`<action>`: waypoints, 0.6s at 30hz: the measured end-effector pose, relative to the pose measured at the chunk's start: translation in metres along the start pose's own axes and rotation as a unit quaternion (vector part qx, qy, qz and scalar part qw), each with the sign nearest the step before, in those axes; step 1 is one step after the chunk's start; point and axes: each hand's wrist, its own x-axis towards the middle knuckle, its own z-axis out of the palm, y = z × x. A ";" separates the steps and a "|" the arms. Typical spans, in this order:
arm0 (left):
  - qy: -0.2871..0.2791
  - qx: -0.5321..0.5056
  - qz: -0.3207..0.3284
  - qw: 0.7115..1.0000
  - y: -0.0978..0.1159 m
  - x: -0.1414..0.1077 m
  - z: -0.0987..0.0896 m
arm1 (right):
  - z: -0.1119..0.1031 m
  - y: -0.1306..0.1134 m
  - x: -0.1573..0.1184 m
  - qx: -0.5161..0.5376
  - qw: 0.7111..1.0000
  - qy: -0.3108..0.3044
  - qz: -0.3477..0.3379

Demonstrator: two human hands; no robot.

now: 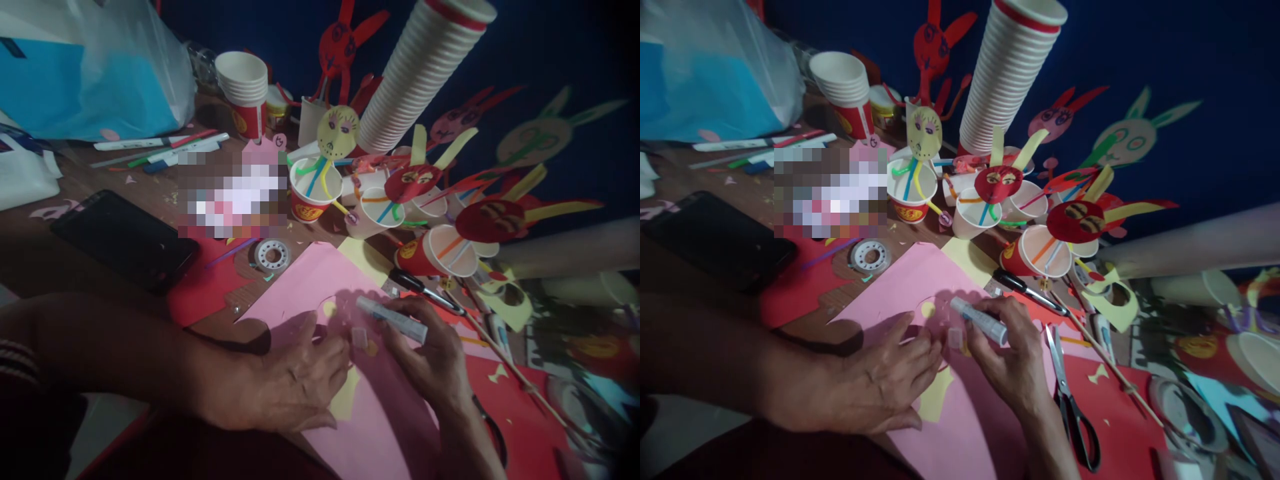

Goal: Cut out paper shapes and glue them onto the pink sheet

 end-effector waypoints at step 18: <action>0.007 -0.024 -0.002 1.000 0.000 0.000 0.001 | -0.006 0.000 0.005 -0.072 0.988 -0.023 -0.133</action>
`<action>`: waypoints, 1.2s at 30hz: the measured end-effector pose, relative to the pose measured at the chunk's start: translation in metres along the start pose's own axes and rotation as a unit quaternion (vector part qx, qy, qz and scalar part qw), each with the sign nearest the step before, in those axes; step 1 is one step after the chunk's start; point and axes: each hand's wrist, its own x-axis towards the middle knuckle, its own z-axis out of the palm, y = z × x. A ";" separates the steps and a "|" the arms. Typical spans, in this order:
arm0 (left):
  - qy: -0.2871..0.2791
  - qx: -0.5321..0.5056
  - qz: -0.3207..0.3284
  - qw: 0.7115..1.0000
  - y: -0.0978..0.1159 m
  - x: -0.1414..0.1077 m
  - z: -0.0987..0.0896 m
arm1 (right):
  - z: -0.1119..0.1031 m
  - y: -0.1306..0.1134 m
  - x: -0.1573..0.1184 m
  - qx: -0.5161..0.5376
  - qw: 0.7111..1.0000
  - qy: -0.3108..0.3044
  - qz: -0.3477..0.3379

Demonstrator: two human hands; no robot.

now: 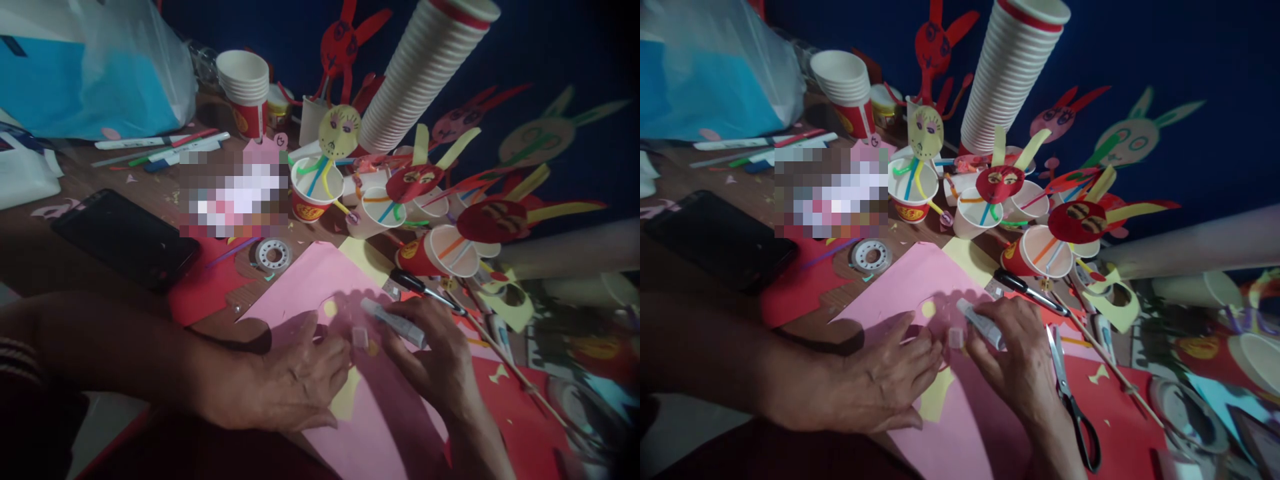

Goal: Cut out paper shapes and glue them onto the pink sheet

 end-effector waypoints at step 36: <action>-0.008 -0.004 -0.012 1.000 0.002 -0.001 0.003 | 0.011 -0.005 0.002 -0.035 0.997 -0.068 -0.030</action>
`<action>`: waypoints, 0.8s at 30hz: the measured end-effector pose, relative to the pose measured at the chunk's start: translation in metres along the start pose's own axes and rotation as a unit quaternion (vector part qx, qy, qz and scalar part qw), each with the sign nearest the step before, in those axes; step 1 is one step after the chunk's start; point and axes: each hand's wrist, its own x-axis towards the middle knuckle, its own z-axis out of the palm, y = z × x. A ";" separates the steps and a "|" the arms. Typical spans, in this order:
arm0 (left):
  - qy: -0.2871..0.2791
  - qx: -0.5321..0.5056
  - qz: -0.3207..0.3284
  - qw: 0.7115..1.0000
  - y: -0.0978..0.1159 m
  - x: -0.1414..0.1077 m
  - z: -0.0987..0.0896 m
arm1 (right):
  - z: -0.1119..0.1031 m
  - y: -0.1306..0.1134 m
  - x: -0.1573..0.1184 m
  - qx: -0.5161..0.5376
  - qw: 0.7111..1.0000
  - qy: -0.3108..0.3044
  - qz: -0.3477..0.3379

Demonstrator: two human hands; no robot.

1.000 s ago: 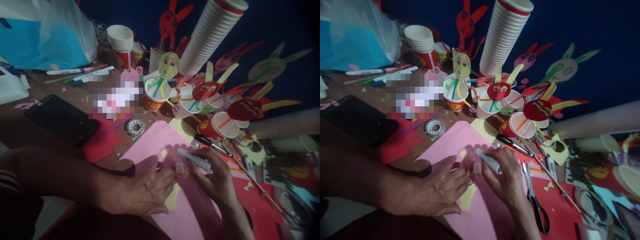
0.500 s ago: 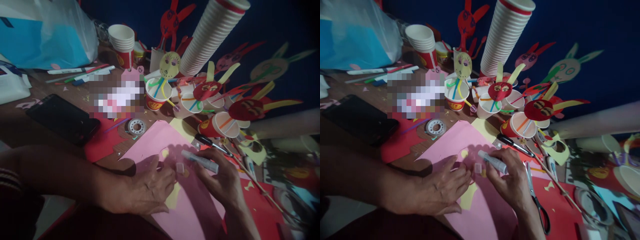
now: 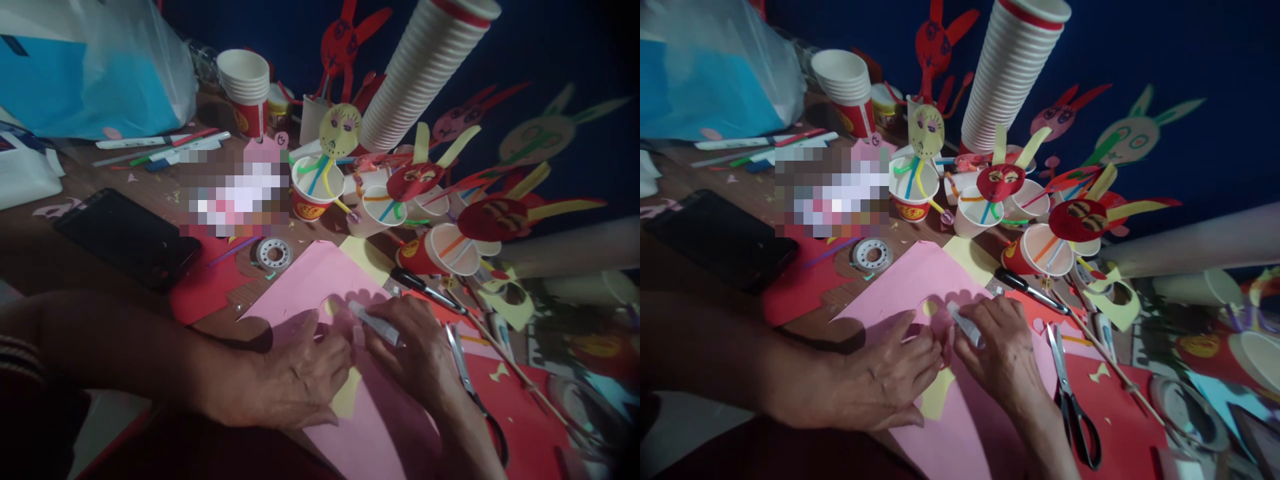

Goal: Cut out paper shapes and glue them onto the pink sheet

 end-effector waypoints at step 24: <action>-0.002 0.014 -0.002 1.000 -0.003 0.003 -0.006 | 0.005 -0.002 -0.005 0.109 0.986 0.038 0.123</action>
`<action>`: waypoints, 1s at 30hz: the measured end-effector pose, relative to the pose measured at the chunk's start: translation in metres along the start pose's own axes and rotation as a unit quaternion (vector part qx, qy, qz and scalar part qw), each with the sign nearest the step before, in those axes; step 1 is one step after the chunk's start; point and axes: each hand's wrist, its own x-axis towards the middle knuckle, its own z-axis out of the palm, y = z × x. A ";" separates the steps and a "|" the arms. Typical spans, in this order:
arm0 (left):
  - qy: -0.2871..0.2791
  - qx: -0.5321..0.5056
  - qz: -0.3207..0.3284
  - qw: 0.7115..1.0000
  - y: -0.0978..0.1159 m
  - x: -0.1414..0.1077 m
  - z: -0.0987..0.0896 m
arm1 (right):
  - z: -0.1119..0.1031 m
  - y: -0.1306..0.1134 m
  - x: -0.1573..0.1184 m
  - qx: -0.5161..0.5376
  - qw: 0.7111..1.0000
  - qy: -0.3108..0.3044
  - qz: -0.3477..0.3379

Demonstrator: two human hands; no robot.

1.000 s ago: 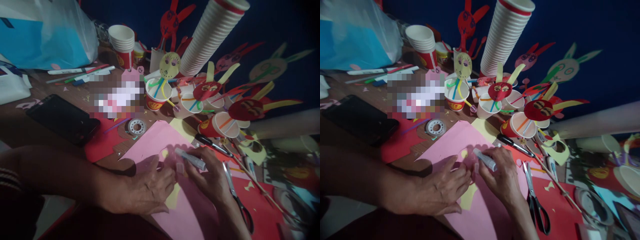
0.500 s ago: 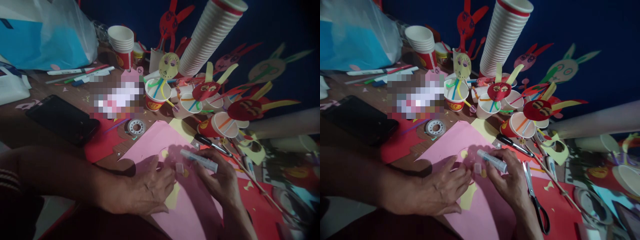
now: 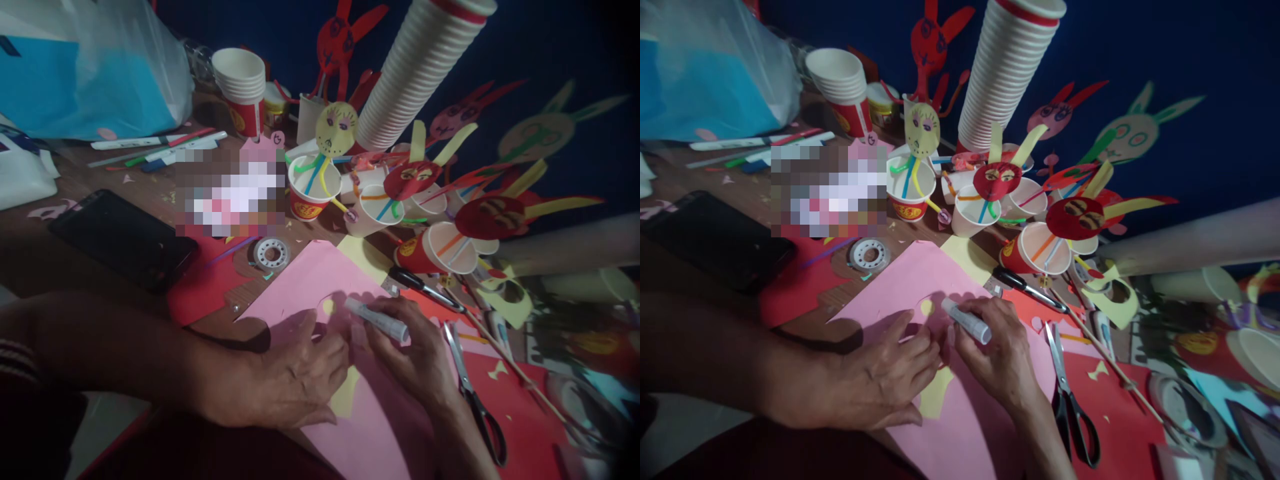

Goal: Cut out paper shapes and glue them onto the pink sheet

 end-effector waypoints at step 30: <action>-0.014 -0.006 0.017 1.000 0.003 0.000 0.005 | -0.008 0.011 -0.003 0.295 0.928 0.136 0.183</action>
